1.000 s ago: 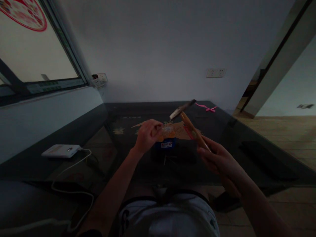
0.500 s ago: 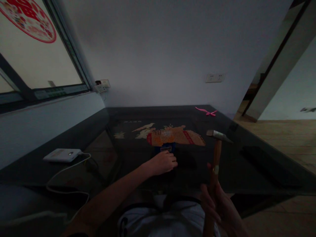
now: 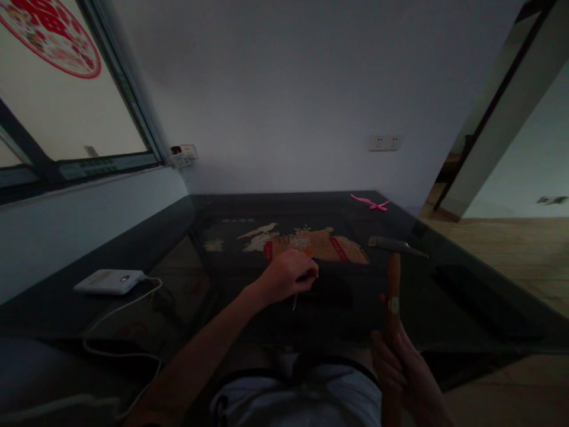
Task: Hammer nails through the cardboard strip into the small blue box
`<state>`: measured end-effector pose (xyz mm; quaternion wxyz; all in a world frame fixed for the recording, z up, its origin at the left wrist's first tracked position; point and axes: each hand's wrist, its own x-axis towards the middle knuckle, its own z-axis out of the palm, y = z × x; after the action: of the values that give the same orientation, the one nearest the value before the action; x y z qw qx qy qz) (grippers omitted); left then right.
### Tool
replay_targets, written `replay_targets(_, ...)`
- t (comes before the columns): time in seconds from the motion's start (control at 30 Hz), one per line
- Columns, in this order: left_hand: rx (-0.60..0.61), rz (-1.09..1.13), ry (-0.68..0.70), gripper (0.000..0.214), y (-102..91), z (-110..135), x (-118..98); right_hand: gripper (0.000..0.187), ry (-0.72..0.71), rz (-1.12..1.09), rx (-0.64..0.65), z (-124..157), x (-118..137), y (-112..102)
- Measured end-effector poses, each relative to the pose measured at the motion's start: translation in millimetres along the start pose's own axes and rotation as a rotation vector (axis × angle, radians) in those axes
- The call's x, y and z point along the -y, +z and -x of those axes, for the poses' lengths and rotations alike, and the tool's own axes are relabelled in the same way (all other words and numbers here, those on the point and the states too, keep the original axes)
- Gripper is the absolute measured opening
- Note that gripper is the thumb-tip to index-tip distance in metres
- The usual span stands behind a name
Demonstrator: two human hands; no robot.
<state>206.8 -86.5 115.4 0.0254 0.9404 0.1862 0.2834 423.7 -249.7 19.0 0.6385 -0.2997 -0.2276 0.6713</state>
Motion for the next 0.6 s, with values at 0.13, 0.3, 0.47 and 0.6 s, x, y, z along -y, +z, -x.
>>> replay_targets(0.13, -0.303, 0.134, -0.312, 0.006, -16.3, -14.3, 38.3, 0.072, -0.022, 0.059, -0.107, 1.5, 9.5, 11.0)
replay_targets(0.3, -0.516, 0.327, -0.443, 0.006, 6.4, -26.5, 88.3, 0.07, -0.03, 0.236, -0.183, 3.9, 14.7, 32.4)
replay_targets(0.47, -0.464, 0.407, -0.487, 0.01, 22.9, -24.5, 100.6, 0.068, -0.033, 0.301, -0.145, 3.3, 11.3, 45.8)
replay_targets(0.6, -0.426, 0.429, -0.483, 0.01, 25.4, -20.8, 102.1, 0.072, -0.028, 0.341, -0.155, 0.8, 10.0, 52.2)
